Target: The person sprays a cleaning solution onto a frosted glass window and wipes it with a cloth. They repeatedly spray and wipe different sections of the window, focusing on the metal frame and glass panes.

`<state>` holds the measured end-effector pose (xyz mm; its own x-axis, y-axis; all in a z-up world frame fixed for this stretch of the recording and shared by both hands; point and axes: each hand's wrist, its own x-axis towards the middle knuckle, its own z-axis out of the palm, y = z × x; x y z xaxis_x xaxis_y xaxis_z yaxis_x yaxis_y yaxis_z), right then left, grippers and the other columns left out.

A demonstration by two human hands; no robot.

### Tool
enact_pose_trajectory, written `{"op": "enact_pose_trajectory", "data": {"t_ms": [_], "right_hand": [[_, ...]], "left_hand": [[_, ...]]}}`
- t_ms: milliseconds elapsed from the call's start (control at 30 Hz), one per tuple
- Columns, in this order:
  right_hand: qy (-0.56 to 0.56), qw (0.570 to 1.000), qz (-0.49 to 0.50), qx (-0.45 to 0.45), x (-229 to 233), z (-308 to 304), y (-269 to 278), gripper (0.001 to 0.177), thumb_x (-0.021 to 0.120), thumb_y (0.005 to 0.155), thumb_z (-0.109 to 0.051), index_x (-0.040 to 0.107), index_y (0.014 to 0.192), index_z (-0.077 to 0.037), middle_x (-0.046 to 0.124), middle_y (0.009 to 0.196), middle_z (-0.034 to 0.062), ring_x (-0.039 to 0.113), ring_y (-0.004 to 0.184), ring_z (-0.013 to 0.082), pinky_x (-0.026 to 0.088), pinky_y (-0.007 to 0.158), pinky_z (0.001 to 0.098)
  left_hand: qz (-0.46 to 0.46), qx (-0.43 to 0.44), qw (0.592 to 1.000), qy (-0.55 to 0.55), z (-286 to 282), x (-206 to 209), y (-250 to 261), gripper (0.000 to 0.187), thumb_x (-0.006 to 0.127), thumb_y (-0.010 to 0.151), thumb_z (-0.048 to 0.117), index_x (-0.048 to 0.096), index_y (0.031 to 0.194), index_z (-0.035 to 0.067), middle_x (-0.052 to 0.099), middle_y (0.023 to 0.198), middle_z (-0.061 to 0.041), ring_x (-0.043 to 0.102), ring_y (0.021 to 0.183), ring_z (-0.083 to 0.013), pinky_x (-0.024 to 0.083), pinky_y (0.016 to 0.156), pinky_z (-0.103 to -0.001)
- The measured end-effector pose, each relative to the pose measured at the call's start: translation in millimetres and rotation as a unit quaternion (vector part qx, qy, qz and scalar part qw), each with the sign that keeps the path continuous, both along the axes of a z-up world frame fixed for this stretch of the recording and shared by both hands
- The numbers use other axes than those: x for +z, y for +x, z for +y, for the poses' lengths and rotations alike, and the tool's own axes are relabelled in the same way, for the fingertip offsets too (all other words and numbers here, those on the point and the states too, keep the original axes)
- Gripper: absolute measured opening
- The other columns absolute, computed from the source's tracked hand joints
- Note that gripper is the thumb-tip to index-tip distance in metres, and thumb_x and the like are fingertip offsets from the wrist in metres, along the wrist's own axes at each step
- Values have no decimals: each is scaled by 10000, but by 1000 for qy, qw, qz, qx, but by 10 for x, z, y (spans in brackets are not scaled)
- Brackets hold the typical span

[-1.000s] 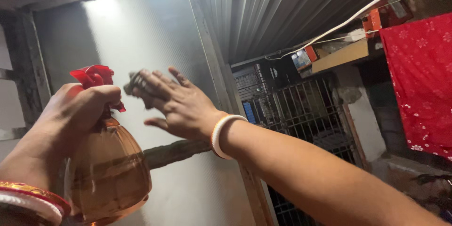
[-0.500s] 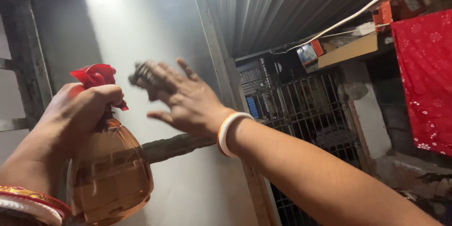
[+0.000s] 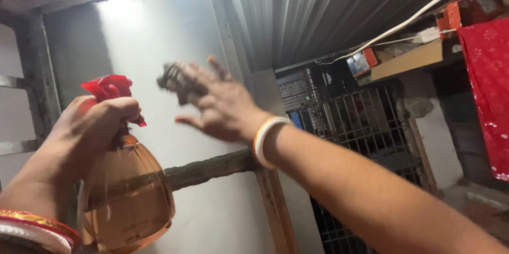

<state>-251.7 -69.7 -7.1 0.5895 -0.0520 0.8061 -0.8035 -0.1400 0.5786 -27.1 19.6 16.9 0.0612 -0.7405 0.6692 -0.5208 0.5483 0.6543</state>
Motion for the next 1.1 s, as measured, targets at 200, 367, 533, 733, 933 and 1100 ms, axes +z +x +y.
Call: {"op": "enact_pose_trajectory", "data": {"t_ms": [200, 367, 533, 733, 933, 1100], "right_hand": [[89, 988, 78, 101, -676, 170, 194, 716, 291, 978, -690, 637, 1415, -241, 279, 1683, 18, 238, 1557, 184, 28, 1302, 455], [49, 990, 115, -61, -221, 152, -24, 591, 289, 1023, -676, 481, 1485, -360, 240, 1702, -3, 269, 1554, 169, 6, 1275, 569], [25, 1000, 17, 2, 53, 91, -21, 711, 304, 936, -745, 364, 1547, -386, 273, 1651, -33, 307, 1497, 187, -6, 1212, 657], [53, 993, 99, 22, 44, 181, -81, 602, 355, 958, -738, 560, 1404, -390, 336, 1644, -17, 370, 1485, 153, 50, 1250, 566], [0, 988, 144, 61, -41, 217, -139, 247, 556, 1001, -527, 719, 1060, -352, 460, 1594, -42, 487, 1452, 146, 103, 1298, 598], [-85, 986, -43, 140, 16, 158, -103, 452, 613, 973, -449, 697, 1345, -207, 539, 1512, 68, 521, 1391, 232, 158, 1250, 551]], "left_hand": [[-9, -5, 1000, -6, -40, -40, -12, 294, 634, 867, 261, 661, 926, -25, 550, 702, -76, 498, 631, -202, 393, 567, -381], [34, -19, 999, 16, 2, -21, -131, 285, 629, 802, 233, 673, 902, -30, 539, 703, -81, 503, 639, -207, 435, 583, -391], [-13, 20, 999, 21, 154, 49, -130, 345, 614, 806, 326, 702, 898, 6, 576, 771, -75, 533, 695, -182, 443, 638, -356], [9, 7, 1000, 22, 237, 178, -203, 306, 618, 787, 284, 689, 919, 17, 571, 770, -68, 509, 686, -198, 410, 614, -364], [8, 5, 1000, 15, 190, 177, -248, 307, 615, 768, 264, 678, 897, -8, 575, 765, -81, 518, 682, -203, 425, 614, -370], [28, -28, 999, -16, -6, 193, -266, 307, 638, 767, 303, 678, 881, 20, 588, 760, -72, 550, 682, -196, 462, 596, -368]]}}
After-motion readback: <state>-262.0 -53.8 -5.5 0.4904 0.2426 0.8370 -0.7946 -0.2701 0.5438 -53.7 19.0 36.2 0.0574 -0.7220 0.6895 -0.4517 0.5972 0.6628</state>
